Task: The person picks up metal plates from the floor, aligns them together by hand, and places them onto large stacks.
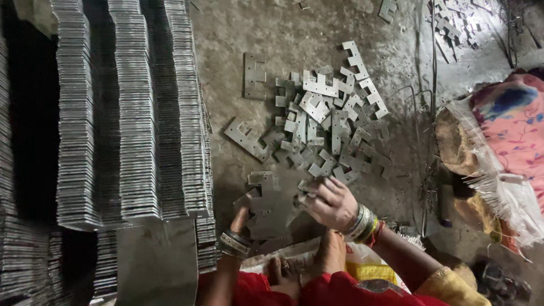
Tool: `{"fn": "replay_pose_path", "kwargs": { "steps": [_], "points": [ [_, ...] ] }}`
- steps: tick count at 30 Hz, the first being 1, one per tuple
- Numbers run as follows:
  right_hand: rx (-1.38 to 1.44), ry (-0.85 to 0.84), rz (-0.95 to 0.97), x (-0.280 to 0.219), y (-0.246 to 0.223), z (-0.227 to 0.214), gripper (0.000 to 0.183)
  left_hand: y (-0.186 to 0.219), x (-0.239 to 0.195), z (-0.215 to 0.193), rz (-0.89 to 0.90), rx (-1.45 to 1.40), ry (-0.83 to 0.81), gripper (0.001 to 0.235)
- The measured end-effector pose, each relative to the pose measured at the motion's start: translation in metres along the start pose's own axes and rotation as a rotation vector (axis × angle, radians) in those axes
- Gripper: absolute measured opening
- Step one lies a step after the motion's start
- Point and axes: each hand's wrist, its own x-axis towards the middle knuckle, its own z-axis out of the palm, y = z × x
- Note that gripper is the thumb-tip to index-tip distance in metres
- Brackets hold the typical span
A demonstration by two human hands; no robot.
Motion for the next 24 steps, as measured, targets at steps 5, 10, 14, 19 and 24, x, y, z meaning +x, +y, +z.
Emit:
{"fn": "replay_pose_path", "kwargs": {
  "steps": [5, 10, 14, 19, 24],
  "points": [
    [0.026, -0.271, 0.388, -0.047, 0.050, -0.005, 0.052, 0.028, -0.033, 0.064, -0.097, -0.009, -0.079, 0.084],
    [-0.112, -0.425, 0.295, -0.069, 0.066, -0.004, 0.061, 0.038, -0.050, 0.089, -0.046, 0.030, -0.020, 0.070],
    [-0.199, -0.854, 0.454, -0.066, 0.082, 0.000, 0.060, 0.030, -0.035, 0.066, -0.037, -0.006, -0.096, 0.066],
    [-0.238, -0.787, 0.262, -0.061, 0.094, 0.002, 0.051, -0.001, 0.021, -0.018, 0.051, 0.091, -0.142, 0.061],
    [0.021, -0.806, 0.255, 0.038, 0.015, -0.011, 0.036, -0.022, 0.046, -0.067, 0.100, -0.026, -0.113, 0.058]
  ]
}}
